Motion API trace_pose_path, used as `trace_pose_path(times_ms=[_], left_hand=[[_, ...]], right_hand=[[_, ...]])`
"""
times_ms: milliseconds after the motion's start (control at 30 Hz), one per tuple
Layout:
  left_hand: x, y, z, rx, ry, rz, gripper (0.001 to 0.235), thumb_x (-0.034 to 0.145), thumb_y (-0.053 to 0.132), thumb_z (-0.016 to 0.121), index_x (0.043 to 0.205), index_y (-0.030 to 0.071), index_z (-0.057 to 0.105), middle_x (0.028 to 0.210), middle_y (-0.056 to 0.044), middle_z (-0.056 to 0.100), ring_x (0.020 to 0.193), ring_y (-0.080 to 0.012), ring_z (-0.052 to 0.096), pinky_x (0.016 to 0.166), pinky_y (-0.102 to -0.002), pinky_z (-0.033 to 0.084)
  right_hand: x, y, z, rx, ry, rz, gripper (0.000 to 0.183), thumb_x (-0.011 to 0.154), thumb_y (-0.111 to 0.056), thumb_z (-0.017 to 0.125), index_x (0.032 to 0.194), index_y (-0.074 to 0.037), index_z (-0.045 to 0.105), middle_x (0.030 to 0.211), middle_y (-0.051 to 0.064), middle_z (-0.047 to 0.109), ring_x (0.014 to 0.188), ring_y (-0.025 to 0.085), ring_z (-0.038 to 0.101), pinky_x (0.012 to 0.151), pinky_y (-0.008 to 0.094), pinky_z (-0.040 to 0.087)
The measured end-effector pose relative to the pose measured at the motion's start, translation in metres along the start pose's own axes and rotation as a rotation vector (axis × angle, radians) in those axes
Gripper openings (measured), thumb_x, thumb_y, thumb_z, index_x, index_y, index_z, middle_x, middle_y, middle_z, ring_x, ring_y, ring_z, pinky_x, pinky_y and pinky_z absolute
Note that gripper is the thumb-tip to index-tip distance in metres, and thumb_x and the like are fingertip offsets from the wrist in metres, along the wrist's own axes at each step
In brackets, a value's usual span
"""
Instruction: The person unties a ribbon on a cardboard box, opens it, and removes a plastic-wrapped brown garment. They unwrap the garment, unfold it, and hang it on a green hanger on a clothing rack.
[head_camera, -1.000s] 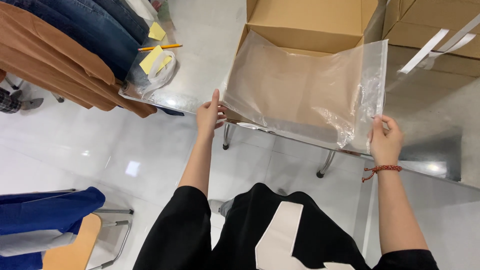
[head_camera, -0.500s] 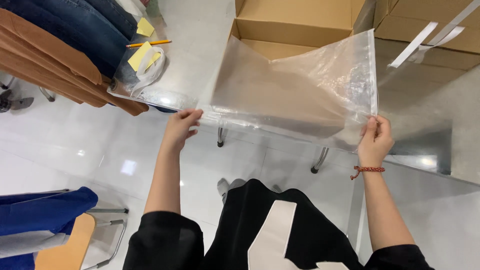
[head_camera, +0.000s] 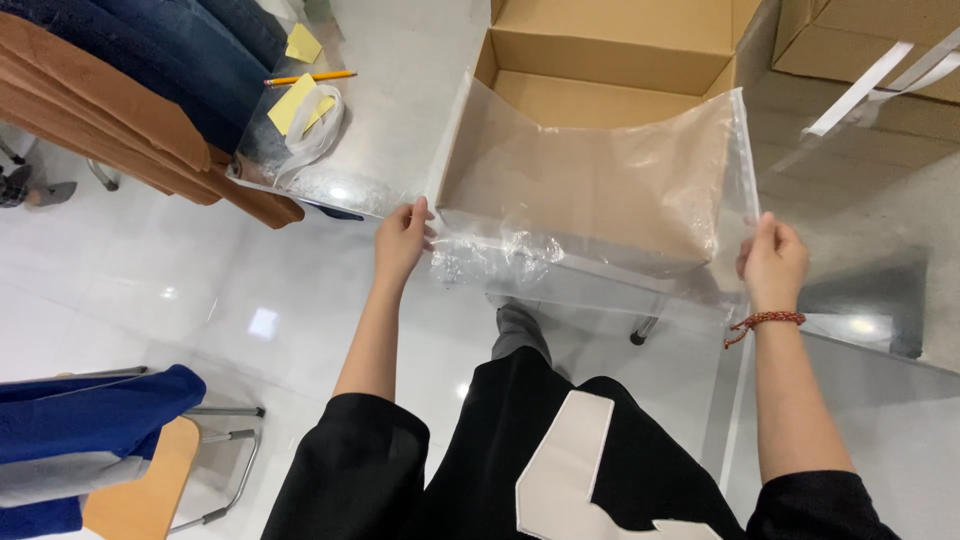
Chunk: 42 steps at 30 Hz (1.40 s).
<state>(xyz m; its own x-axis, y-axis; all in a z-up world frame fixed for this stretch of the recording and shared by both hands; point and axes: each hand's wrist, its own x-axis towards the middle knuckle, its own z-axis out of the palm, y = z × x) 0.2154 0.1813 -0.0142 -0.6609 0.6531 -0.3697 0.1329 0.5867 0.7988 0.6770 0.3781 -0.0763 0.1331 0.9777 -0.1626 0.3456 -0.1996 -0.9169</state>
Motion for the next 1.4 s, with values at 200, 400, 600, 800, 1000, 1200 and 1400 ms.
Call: trace_pose_path(times_ms=[200, 400, 600, 800, 1000, 1200, 1400], left_hand=[[0.029, -0.009, 0.020, 0.154, 0.193, 0.267, 0.029, 0.111, 0.039, 0.049, 0.097, 0.017, 0.061, 0.065, 0.001, 0.058, 0.065, -0.0196, 0.050, 0.066, -0.037, 0.040], [-0.011, -0.037, 0.015, 0.002, 0.358, 0.353, 0.029, 0.113, 0.039, 0.052, 0.099, 0.015, 0.062, 0.060, 0.004, 0.045, 0.058, -0.0129, 0.039, 0.064, -0.032, 0.038], [-0.005, -0.087, 0.020, -0.052, 0.252, 0.123, 0.040, 0.109, 0.044, 0.050, 0.093, 0.014, 0.069, 0.068, -0.001, 0.068, 0.059, -0.0143, 0.064, 0.073, -0.031, 0.050], [0.080, -0.030, 0.029, -0.185, 0.267, 0.123, 0.044, 0.101, 0.054, 0.052, 0.106, 0.016, 0.074, 0.100, 0.001, 0.079, 0.086, -0.0136, 0.075, 0.090, -0.030, 0.053], [0.115, 0.059, 0.030, -0.175, 0.151, 0.031, 0.058, 0.090, 0.064, 0.059, 0.119, 0.015, 0.074, 0.116, 0.003, 0.076, 0.086, -0.0143, 0.076, 0.094, -0.030, 0.052], [0.150, 0.069, 0.037, -0.221, 0.121, -0.053, 0.031, 0.093, 0.041, 0.070, 0.095, 0.010, 0.076, 0.093, 0.000, 0.080, 0.074, -0.0112, 0.070, 0.061, -0.028, 0.058], [0.189, 0.062, 0.028, -0.252, 0.216, 0.086, 0.019, 0.097, 0.034, 0.072, 0.091, 0.018, 0.080, 0.080, 0.003, 0.078, 0.056, -0.0115, 0.064, 0.055, -0.025, 0.049]], right_hand=[[0.010, 0.011, 0.006, -0.265, 0.095, -0.290, 0.021, 0.122, -0.027, 0.053, 0.120, -0.011, 0.066, 0.083, 0.003, 0.065, 0.074, 0.018, 0.060, 0.074, 0.038, 0.047], [-0.006, 0.037, 0.003, -0.152, 0.138, -0.481, 0.030, 0.128, -0.031, 0.040, 0.125, -0.004, 0.054, 0.078, 0.005, 0.055, 0.068, 0.019, 0.052, 0.071, 0.038, 0.045], [0.011, 0.049, -0.005, -0.080, -0.012, -0.237, 0.016, 0.120, -0.015, 0.059, 0.127, -0.005, 0.069, 0.098, 0.005, 0.068, 0.081, 0.014, 0.063, 0.073, 0.030, 0.055], [0.048, 0.002, 0.011, -0.030, -0.041, -0.064, 0.031, 0.117, -0.034, 0.055, 0.134, -0.010, 0.066, 0.103, 0.008, 0.074, 0.077, 0.015, 0.069, 0.063, 0.029, 0.058], [0.076, -0.043, 0.029, -0.233, -0.058, -0.051, 0.042, 0.116, -0.038, 0.050, 0.133, -0.005, 0.070, 0.090, 0.014, 0.073, 0.071, 0.022, 0.072, 0.058, 0.035, 0.061], [0.112, -0.030, 0.045, -0.386, -0.045, -0.134, 0.037, 0.117, -0.040, 0.054, 0.113, -0.010, 0.076, 0.083, 0.004, 0.072, 0.075, 0.020, 0.065, 0.078, 0.037, 0.053], [0.125, 0.000, 0.041, -0.291, 0.022, -0.258, 0.019, 0.118, -0.025, 0.064, 0.117, -0.008, 0.071, 0.093, 0.004, 0.074, 0.075, 0.016, 0.065, 0.068, 0.036, 0.050]])
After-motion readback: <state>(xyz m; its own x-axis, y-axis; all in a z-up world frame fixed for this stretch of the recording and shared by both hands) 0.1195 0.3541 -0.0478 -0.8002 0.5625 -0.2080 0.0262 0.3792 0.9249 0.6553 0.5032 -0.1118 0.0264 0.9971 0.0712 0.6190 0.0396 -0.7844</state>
